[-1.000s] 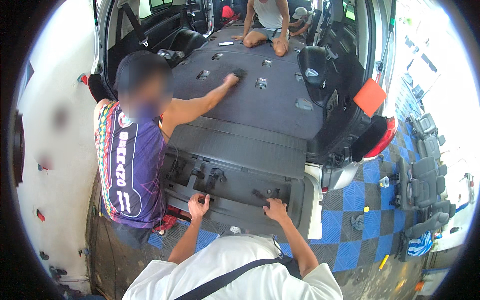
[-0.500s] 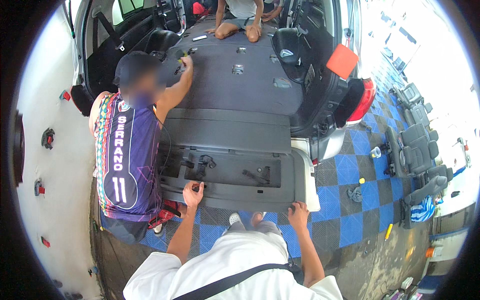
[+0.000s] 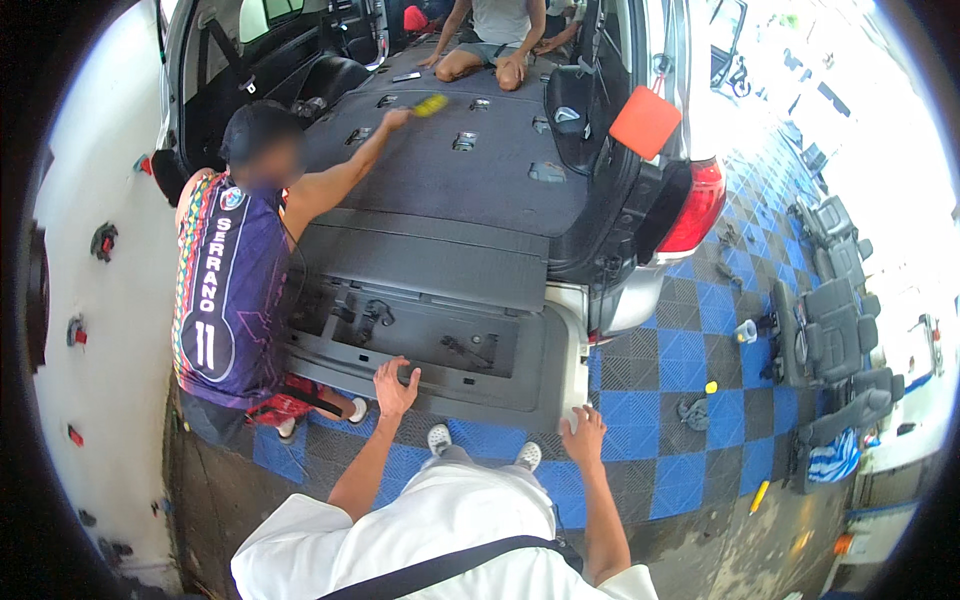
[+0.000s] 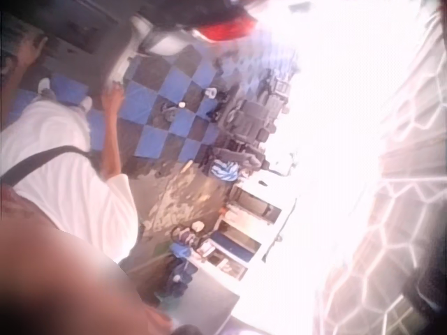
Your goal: The person installs a large grey plastic trim panel into the rear cargo area of a silver SUV. They align the panel with mounting points and press it into place while another person assists from inside the vehicle.
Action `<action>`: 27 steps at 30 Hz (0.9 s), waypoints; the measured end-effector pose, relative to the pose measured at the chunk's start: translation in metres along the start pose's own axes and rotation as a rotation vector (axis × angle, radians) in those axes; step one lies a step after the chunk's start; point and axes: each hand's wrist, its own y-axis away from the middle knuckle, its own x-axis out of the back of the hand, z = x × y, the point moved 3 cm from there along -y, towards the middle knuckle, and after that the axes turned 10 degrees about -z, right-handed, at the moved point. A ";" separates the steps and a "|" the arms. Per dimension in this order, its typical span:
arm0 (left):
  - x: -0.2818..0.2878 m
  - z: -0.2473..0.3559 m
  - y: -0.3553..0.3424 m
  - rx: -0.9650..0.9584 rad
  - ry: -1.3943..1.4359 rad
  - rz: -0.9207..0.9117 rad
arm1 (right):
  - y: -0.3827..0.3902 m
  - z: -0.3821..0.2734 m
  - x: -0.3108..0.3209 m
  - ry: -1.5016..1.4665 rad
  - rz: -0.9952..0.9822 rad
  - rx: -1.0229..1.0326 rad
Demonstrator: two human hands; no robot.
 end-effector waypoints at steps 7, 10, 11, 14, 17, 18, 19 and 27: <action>-0.050 0.057 0.016 0.189 -0.210 0.057 | -0.004 0.073 0.035 -0.062 -0.120 0.086; -0.056 0.061 0.017 0.247 -0.224 0.042 | -0.013 0.085 0.047 -0.089 -0.161 0.130; -0.055 0.060 0.018 0.254 -0.218 0.044 | -0.017 0.085 0.048 -0.085 -0.174 0.146; -0.052 0.058 0.019 0.258 -0.218 0.047 | -0.034 0.072 0.049 -0.043 -0.200 0.283; -0.048 0.060 0.021 0.262 -0.244 0.036 | -0.053 0.051 0.040 -0.053 -0.202 0.404; -0.047 0.062 0.021 0.253 -0.251 0.057 | -0.060 0.042 0.035 -0.052 -0.156 0.457; -0.046 0.063 0.022 0.252 -0.252 0.063 | -0.066 0.035 0.029 -0.035 -0.137 0.467; -0.041 0.072 0.020 0.270 -0.243 0.073 | -0.083 0.008 -0.005 0.031 -0.170 0.404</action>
